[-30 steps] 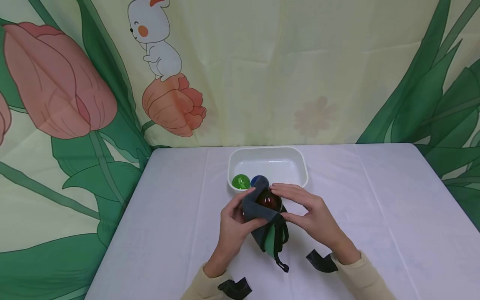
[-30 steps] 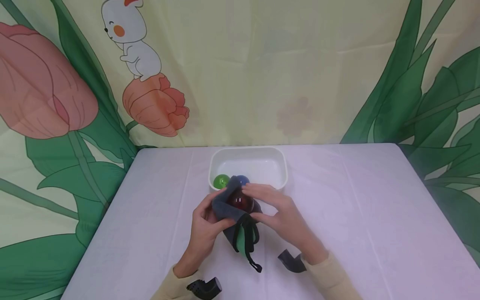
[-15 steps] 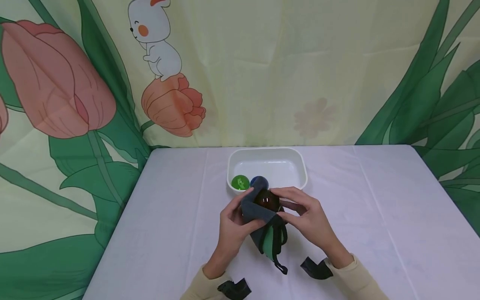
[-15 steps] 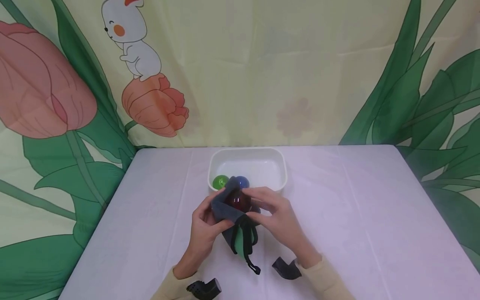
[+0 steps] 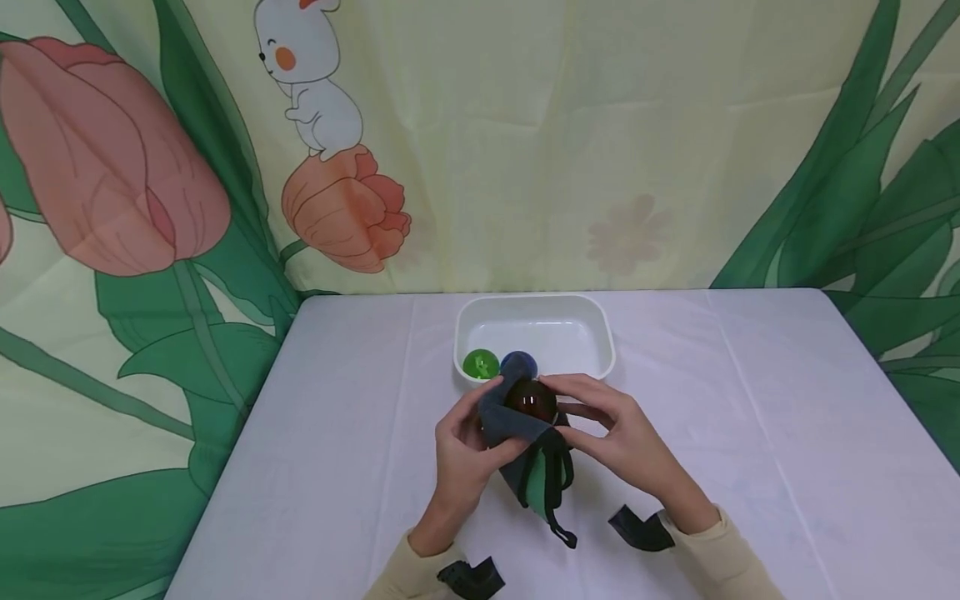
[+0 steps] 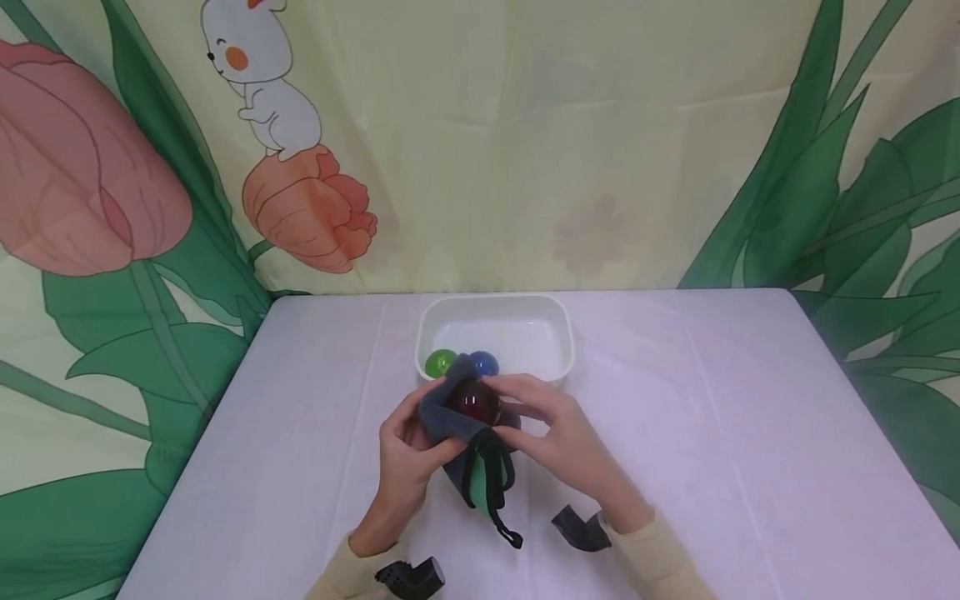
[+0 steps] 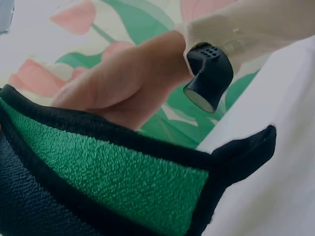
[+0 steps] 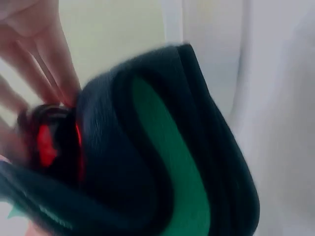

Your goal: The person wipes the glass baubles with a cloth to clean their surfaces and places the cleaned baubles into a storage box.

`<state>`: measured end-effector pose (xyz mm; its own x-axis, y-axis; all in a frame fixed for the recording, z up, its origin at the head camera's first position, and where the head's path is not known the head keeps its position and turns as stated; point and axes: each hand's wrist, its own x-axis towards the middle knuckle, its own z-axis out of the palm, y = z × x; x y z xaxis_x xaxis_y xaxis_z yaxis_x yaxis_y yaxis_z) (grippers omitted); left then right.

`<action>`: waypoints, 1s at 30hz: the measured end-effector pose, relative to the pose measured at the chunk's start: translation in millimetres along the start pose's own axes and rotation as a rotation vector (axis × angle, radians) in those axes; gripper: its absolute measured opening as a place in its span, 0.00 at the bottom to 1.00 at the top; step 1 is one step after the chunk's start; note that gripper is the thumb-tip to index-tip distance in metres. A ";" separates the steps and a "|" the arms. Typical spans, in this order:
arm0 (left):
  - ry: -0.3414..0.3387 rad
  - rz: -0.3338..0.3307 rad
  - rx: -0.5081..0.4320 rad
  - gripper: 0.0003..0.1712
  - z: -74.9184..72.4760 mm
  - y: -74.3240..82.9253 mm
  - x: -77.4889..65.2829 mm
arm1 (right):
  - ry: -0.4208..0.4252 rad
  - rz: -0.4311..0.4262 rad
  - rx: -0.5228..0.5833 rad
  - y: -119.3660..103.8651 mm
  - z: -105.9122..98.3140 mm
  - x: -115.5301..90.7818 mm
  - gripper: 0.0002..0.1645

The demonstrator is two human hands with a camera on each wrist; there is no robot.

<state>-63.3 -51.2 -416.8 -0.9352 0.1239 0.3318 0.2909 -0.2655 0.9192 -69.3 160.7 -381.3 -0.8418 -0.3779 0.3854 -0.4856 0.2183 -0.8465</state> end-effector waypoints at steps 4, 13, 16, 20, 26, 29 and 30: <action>-0.001 -0.003 0.002 0.35 -0.5 -0.2 0.5 | -0.013 -0.142 -0.142 0.6 -1.9 -0.6 0.31; 0.005 -0.007 0.004 0.35 -3.6 -0.1 1.6 | 0.030 -0.388 -0.223 3.7 8.5 0.4 0.21; 0.006 -0.003 0.014 0.35 -4.5 -0.9 0.9 | 0.029 -0.343 -0.209 4.5 10.2 -0.3 0.20; 0.008 0.010 0.025 0.35 -5.0 -1.5 0.3 | 0.062 -0.235 -0.156 4.4 14.0 -1.1 0.34; 0.001 0.009 0.018 0.36 -5.3 -2.7 0.2 | 0.133 -0.079 -0.016 3.0 18.7 -1.6 0.33; 0.007 0.011 0.019 0.35 -5.1 -3.0 0.1 | 0.124 -0.057 -0.024 2.2 17.4 -1.7 0.34; 0.009 0.010 0.016 0.35 -5.0 -3.1 0.0 | 0.116 -0.056 -0.038 2.0 16.5 -1.6 0.34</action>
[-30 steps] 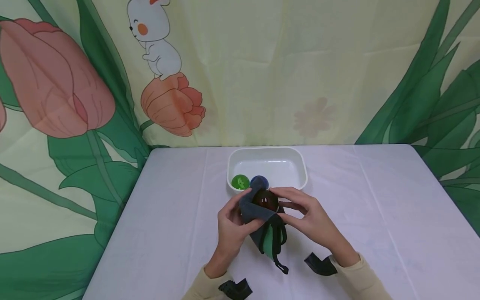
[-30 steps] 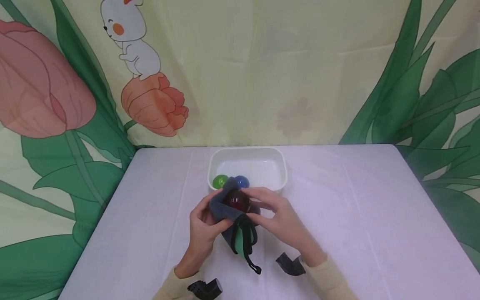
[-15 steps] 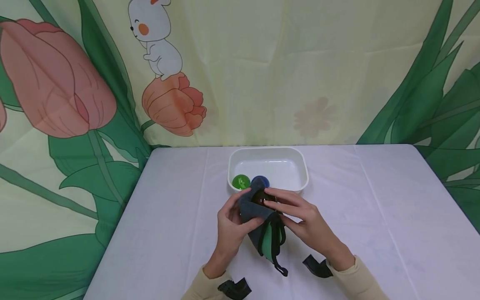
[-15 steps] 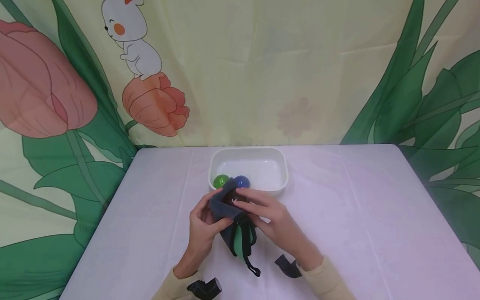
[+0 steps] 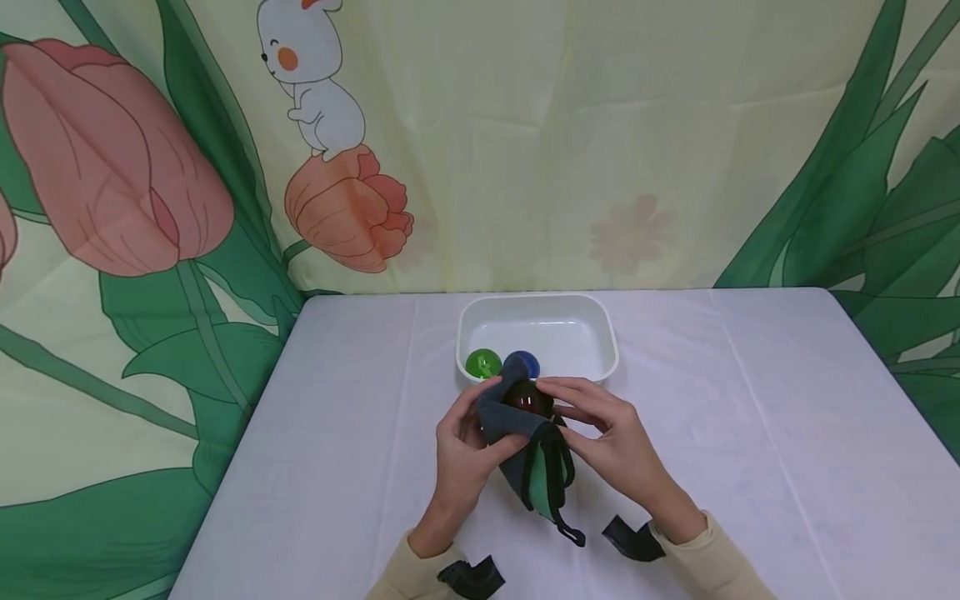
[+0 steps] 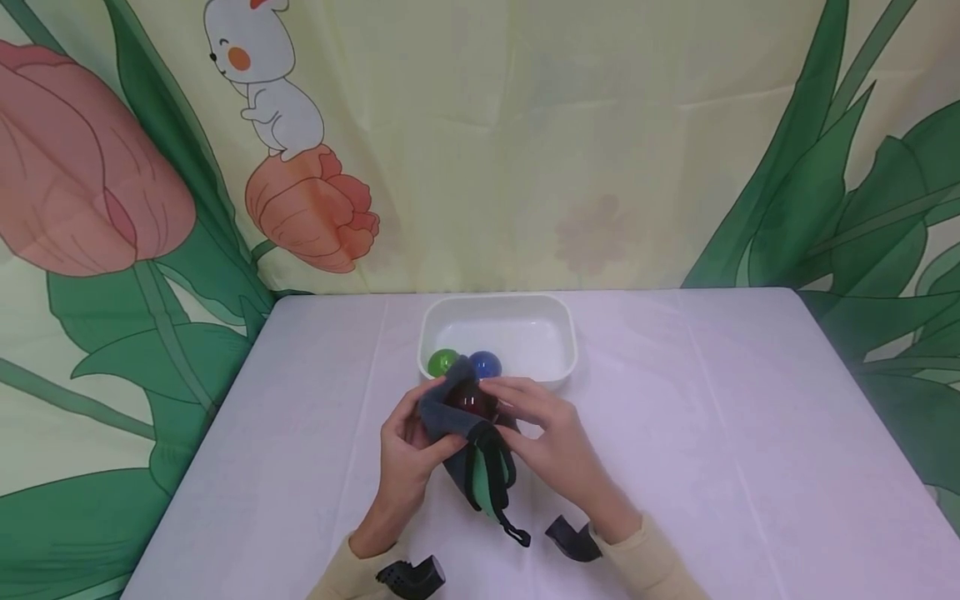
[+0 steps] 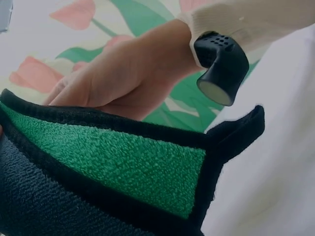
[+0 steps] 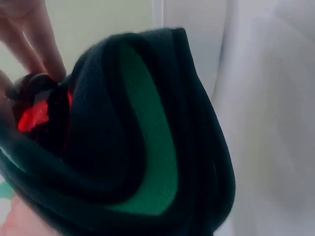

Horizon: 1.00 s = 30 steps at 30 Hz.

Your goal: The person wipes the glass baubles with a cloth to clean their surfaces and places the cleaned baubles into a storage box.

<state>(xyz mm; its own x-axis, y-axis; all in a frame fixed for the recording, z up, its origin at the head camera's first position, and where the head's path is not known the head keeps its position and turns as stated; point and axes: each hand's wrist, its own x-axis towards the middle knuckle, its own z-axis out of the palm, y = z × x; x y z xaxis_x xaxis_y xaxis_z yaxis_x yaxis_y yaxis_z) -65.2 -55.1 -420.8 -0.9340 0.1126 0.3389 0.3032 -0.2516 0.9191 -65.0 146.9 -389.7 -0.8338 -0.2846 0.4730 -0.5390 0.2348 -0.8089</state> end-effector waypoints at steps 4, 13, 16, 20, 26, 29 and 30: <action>-0.001 0.002 -0.002 0.36 0.4 -0.8 -1.0 | -0.074 -0.013 -0.070 -0.9 -5.4 0.3 0.37; -0.013 0.009 -0.005 0.34 1.9 1.2 -1.0 | -0.110 -0.289 -0.293 0.2 -11.7 2.3 0.25; -0.011 0.005 -0.007 0.34 2.2 2.7 -0.3 | -0.097 -0.405 -0.356 -1.2 -10.0 3.8 0.25; -0.010 0.003 -0.012 0.35 1.9 4.2 0.1 | -0.091 -0.438 -0.380 -2.9 -9.0 4.2 0.25; -0.007 -0.017 -0.013 0.35 0.7 5.0 -1.0 | -0.105 -0.329 -0.334 -3.9 -10.2 2.1 0.23; -0.005 -0.021 -0.003 0.34 0.3 5.4 -1.5 | -0.087 -0.219 -0.259 -3.7 -10.1 0.9 0.31; -0.007 -0.019 -0.001 0.34 0.1 5.5 -1.6 | -0.079 -0.192 -0.234 -3.4 -9.9 0.5 0.35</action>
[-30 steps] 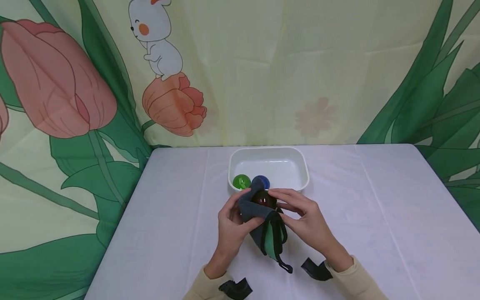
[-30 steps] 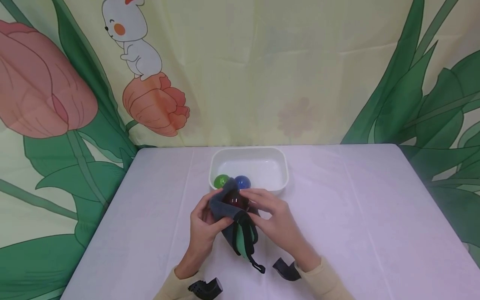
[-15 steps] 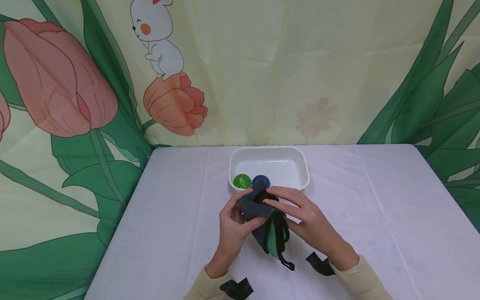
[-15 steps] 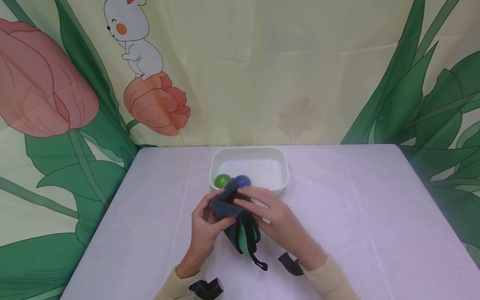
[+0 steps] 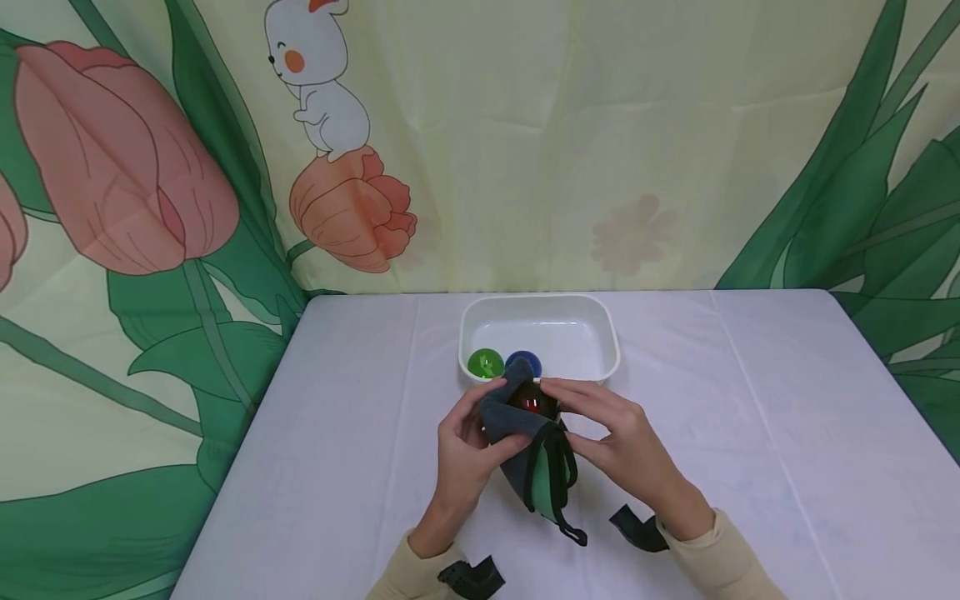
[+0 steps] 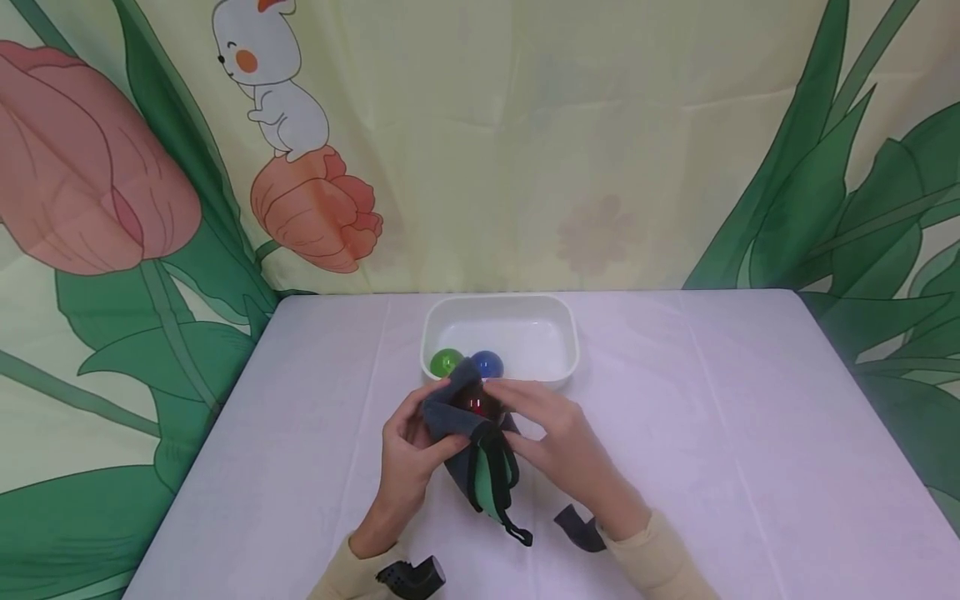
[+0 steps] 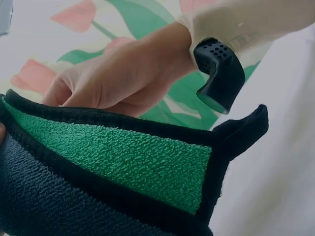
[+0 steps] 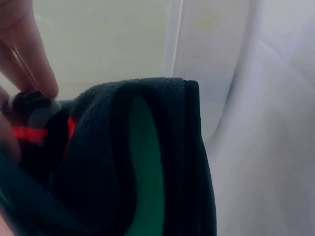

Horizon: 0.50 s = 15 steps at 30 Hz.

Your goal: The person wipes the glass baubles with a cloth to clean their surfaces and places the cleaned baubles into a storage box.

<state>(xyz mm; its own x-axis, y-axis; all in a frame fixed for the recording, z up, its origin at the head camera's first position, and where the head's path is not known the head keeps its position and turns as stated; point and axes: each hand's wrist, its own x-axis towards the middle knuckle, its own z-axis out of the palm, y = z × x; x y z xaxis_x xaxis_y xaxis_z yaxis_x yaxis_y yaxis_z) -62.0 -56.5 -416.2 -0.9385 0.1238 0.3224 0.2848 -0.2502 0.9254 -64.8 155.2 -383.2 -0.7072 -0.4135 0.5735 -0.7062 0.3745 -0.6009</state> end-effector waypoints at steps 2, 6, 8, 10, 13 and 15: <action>0.000 0.001 0.003 0.34 0.0 0.3 -0.2 | 0.010 0.037 0.042 0.8 0.2 -0.7 0.42; 0.009 -0.012 0.007 0.34 -0.2 0.6 -0.9 | -0.031 0.053 0.078 1.8 -2.2 -0.9 0.42; 0.017 -0.022 0.011 0.34 -0.2 0.7 -1.2 | -0.061 0.054 0.079 2.1 -3.8 -1.0 0.42; 0.022 -0.026 0.010 0.34 0.0 0.7 -1.3 | -0.077 0.035 0.065 2.7 -4.7 -1.1 0.42; 0.024 -0.031 0.001 0.34 0.7 0.9 -1.3 | -0.055 -0.058 -0.006 5.1 -3.3 -0.8 0.31; 0.026 -0.032 -0.005 0.34 1.0 1.5 -1.0 | -0.024 -0.147 -0.056 6.6 -1.4 0.5 0.25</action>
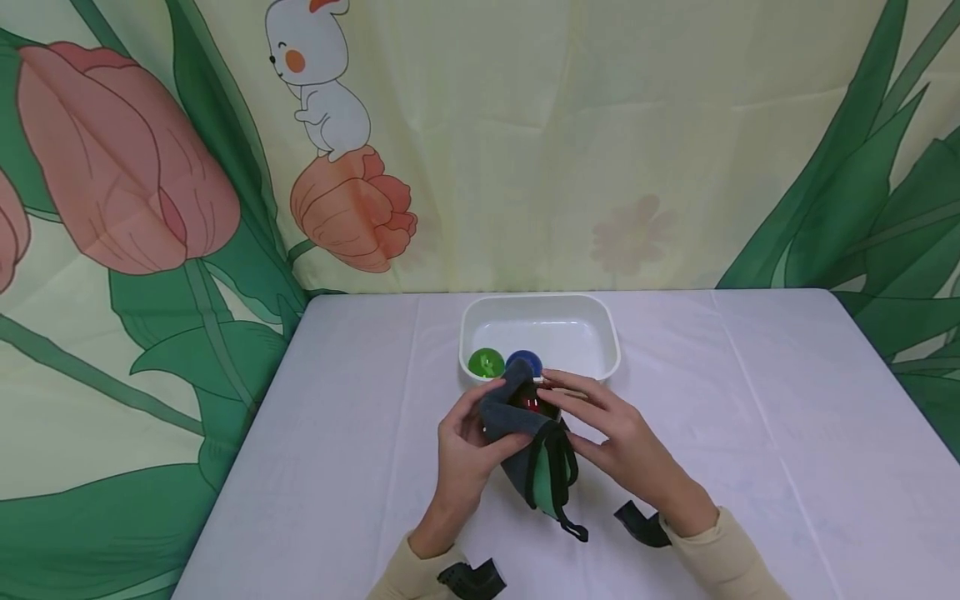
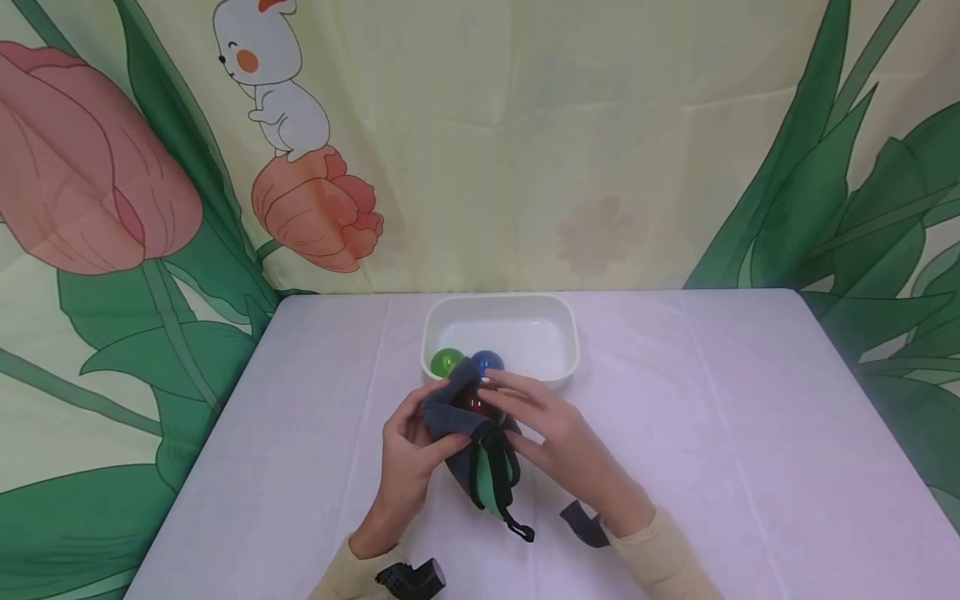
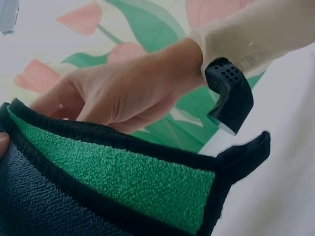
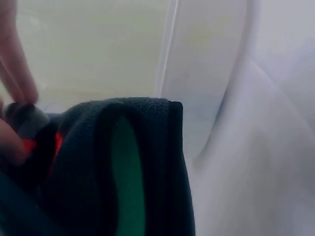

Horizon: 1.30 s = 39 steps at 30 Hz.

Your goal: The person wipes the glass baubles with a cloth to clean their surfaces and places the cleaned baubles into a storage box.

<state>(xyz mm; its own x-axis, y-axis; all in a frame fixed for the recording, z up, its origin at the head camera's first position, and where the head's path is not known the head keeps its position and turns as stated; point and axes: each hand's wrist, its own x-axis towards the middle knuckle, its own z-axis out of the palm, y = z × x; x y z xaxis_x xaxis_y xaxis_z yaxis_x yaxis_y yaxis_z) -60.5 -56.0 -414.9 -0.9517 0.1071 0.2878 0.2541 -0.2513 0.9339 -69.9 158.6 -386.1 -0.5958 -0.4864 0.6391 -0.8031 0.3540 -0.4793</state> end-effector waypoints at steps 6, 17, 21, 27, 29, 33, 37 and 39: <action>0.006 -0.004 0.008 0.34 0.7 1.4 0.5 | 0.057 -0.121 -0.036 0.6 3.7 2.7 0.24; -0.006 -0.016 0.008 0.34 -1.2 -2.6 1.3 | 0.043 -0.070 -0.016 1.0 3.8 1.3 0.24; -0.006 -0.013 0.014 0.35 -1.0 -2.6 1.2 | 0.036 -0.012 0.022 -0.5 4.9 0.3 0.21; -0.026 -0.008 0.012 0.37 -1.0 -3.4 0.7 | 0.072 0.188 0.132 -3.5 8.2 -0.8 0.38; -0.027 -0.011 0.014 0.38 -1.0 -3.3 0.5 | 0.082 0.219 0.170 -3.4 8.1 0.2 0.38; -0.020 -0.013 0.024 0.37 -0.9 -3.7 0.4 | 0.048 0.231 0.229 -1.9 4.6 1.8 0.36; 0.000 -0.044 0.020 0.35 -0.5 -3.5 0.6 | -0.010 0.213 0.197 -0.4 -0.2 0.9 0.40; 0.011 -0.063 0.015 0.34 -0.2 -3.0 0.8 | -0.027 0.184 0.161 0.4 -1.2 -0.3 0.42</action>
<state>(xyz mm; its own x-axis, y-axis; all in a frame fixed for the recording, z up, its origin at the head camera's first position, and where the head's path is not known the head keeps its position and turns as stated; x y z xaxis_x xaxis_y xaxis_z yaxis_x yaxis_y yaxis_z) -62.1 -55.4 -417.5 -0.9677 0.1116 0.2258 0.1960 -0.2297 0.9533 -70.0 159.8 -385.8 -0.7300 -0.4472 0.5169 -0.6683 0.3082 -0.6771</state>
